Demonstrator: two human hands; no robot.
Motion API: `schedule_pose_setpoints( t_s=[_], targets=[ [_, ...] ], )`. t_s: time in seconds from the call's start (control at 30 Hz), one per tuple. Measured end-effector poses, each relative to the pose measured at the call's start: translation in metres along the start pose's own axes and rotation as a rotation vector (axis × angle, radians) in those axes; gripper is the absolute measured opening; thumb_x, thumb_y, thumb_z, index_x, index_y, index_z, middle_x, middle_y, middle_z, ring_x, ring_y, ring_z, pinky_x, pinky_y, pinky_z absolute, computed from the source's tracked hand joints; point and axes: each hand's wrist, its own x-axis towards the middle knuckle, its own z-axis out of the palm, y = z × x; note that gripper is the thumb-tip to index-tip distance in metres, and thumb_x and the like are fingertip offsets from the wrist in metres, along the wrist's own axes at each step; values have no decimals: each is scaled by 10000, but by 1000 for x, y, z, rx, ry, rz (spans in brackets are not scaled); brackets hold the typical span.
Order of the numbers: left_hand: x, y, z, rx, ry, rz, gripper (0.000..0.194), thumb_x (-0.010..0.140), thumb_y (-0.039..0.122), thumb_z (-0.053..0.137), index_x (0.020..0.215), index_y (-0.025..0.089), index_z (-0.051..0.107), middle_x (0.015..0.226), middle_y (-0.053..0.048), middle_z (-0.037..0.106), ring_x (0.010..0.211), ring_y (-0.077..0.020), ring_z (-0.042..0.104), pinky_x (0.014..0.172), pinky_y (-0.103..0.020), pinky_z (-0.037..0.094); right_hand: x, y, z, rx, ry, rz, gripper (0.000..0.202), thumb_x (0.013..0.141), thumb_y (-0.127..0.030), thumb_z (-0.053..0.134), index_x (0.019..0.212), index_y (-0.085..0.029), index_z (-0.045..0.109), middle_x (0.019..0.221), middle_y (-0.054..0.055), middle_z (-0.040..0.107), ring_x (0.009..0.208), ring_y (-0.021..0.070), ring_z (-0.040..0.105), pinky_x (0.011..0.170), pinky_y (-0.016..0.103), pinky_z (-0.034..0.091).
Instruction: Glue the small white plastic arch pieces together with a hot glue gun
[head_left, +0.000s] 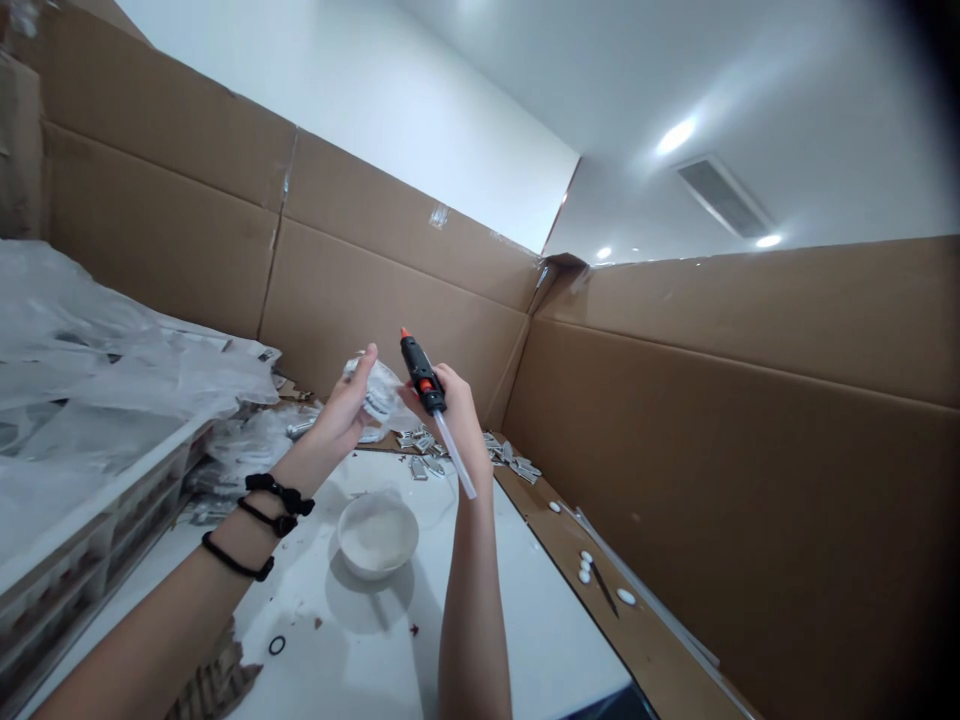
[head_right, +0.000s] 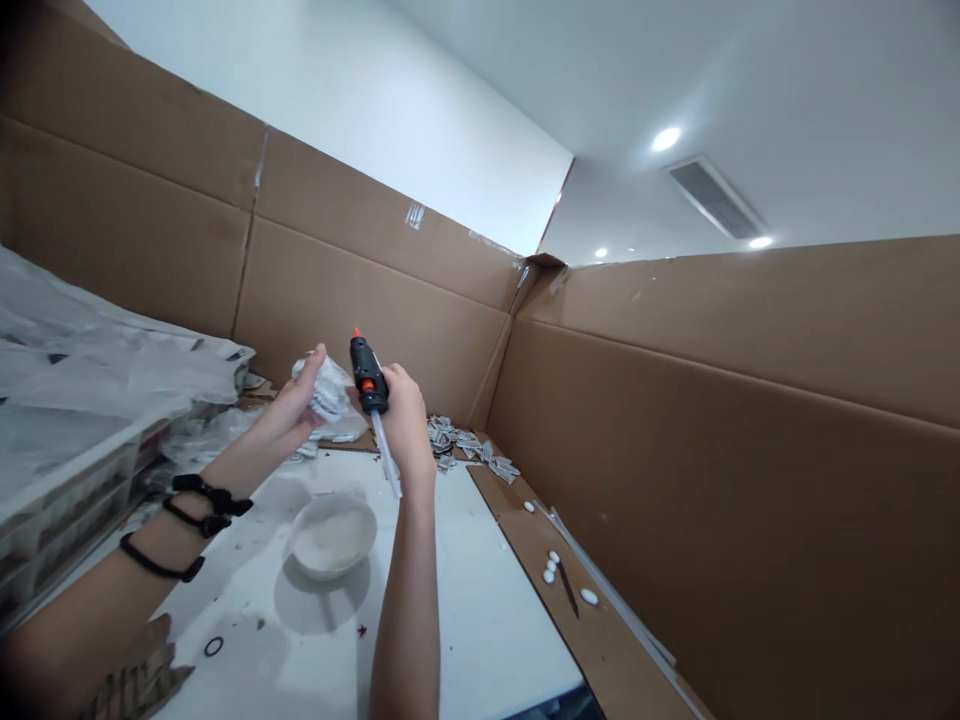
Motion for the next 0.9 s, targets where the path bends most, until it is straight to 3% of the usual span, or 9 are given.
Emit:
schedule_pose_setpoints(
  t_s=[0.13,0.27,0.37,0.5,0.57,0.67,0.77,0.83,0.9],
  targets=[
    [0,-1,-1,2,-101,-36,275,662,363,741,791,168,597,649,8,635,573,-114,577,534,-215,457,3,10,-2,7,165,145,173,738,-324,529,646,-184,487,637,-19,469,574,125,421,552,233,323],
    [-2,0,-2,63,-342,-171,245,619,106,747,832,129,627,740,-28,672,692,-123,612,678,-228,493,6,27,2,103,396,354,236,745,-402,507,686,-174,526,555,-27,445,528,134,416,529,251,340],
    [-3,-1,-3,189,-425,-187,261,649,141,728,890,126,628,822,-51,673,777,-140,617,741,-253,486,6,34,1,57,455,378,278,768,-437,493,714,-169,546,582,-4,489,543,151,448,557,268,365],
    [0,-9,-5,490,-378,-54,392,679,302,712,1027,162,601,932,-54,661,822,-170,608,682,-267,463,4,26,-10,-165,556,232,286,811,-434,477,812,-165,573,795,70,585,714,194,509,697,312,395],
    [2,-14,-6,557,-397,-2,405,675,334,703,1030,166,601,946,-49,658,832,-176,602,689,-267,452,2,17,-19,-213,477,111,262,836,-412,464,836,-177,579,876,82,596,790,205,506,748,325,394],
    [2,-18,-5,567,-457,37,366,680,347,683,991,167,618,959,-39,657,866,-180,592,724,-258,440,-3,8,-29,-157,166,-39,195,831,-365,505,885,-202,598,977,68,611,899,212,505,821,329,388],
    [-3,-18,-3,607,-471,4,295,690,333,662,927,161,627,883,-27,647,802,-164,581,656,-229,426,-7,10,-28,-87,-80,-73,184,805,-344,543,906,-205,609,1028,58,613,941,213,514,841,323,386],
    [-6,-18,-3,592,-475,-74,250,703,306,633,903,159,613,785,-10,618,690,-138,558,566,-210,401,-6,15,-23,-36,-118,-14,179,796,-344,536,836,-182,599,882,44,621,806,189,532,744,290,405],
    [-8,-19,-2,512,-468,-151,183,702,245,595,861,154,586,712,5,584,609,-117,525,517,-199,382,-4,20,-18,26,-69,52,170,789,-331,518,772,-169,569,715,9,576,648,150,496,624,249,388]
  ],
)
